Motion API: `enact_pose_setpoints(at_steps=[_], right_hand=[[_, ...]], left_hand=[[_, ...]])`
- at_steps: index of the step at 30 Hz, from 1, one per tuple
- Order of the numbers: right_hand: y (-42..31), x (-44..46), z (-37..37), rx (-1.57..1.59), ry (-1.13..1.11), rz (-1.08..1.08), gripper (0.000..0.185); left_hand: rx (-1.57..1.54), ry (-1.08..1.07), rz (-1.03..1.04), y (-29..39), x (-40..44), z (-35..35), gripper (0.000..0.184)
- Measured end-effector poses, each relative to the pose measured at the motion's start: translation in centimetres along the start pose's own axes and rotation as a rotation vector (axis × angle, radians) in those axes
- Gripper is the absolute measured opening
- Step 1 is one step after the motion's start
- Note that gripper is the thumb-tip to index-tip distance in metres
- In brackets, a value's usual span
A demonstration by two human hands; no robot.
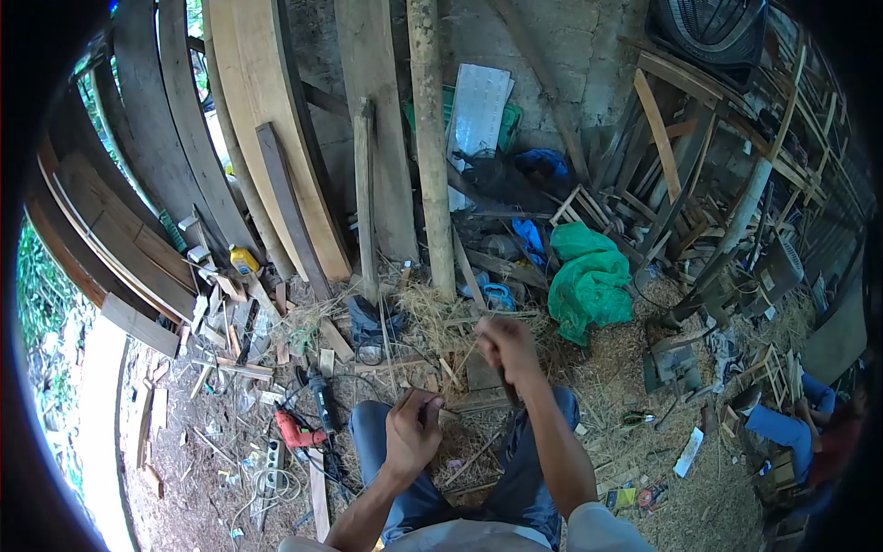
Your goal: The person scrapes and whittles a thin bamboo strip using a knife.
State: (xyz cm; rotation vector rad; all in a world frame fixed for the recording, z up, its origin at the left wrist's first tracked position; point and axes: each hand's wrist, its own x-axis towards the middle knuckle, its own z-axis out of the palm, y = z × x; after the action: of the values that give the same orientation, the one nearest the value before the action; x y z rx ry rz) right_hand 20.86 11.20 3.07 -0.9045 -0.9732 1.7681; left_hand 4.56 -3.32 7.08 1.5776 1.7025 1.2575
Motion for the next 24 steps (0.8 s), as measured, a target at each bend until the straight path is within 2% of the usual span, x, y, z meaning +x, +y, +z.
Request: enact_pose_setpoints(at_steps=[2, 4, 6, 8, 13, 15, 19, 24], right_hand=[[-0.2, 2.0, -2.3, -0.003, 0.220, -0.049, 0.024], [-1.7, 2.8, -4.7, 0.040, 0.258, -0.083, 0.024], [-2.4, 2.5, -5.7, 0.085, 0.299, -0.110, 0.024], [-3.3, 1.6, -5.9, 0.060, 0.153, -0.100, 0.025], [-2.9, -0.1, -4.4, 0.098, 0.064, -0.057, 0.034], [-2.9, -0.8, -3.5, 0.069, -0.056, -0.054, 0.036], [-3.4, -1.8, -1.4, 0.036, -0.065, -0.090, 0.035], [-3.0, -1.3, -1.0, 0.023, -0.110, -0.010, 0.027]], left_hand=[[-0.007, 0.007, 0.045, -0.5, -0.7, 0.2, 0.002], [-0.009, 0.027, 0.106, -0.6, -0.8, -0.3, 0.004], [-0.001, 0.013, 0.035, -0.4, -1.1, -1.3, 0.005], [0.012, 0.021, 0.038, -1.4, -1.1, -1.0, 0.005], [0.004, 0.011, 0.036, -1.8, -0.7, -0.4, 0.006], [0.019, 0.020, 0.055, -1.8, -0.5, -0.5, 0.006], [0.030, 0.021, 0.050, -1.3, -0.3, -0.8, 0.005], [0.005, 0.005, 0.084, -1.4, -0.2, -0.7, 0.003]])
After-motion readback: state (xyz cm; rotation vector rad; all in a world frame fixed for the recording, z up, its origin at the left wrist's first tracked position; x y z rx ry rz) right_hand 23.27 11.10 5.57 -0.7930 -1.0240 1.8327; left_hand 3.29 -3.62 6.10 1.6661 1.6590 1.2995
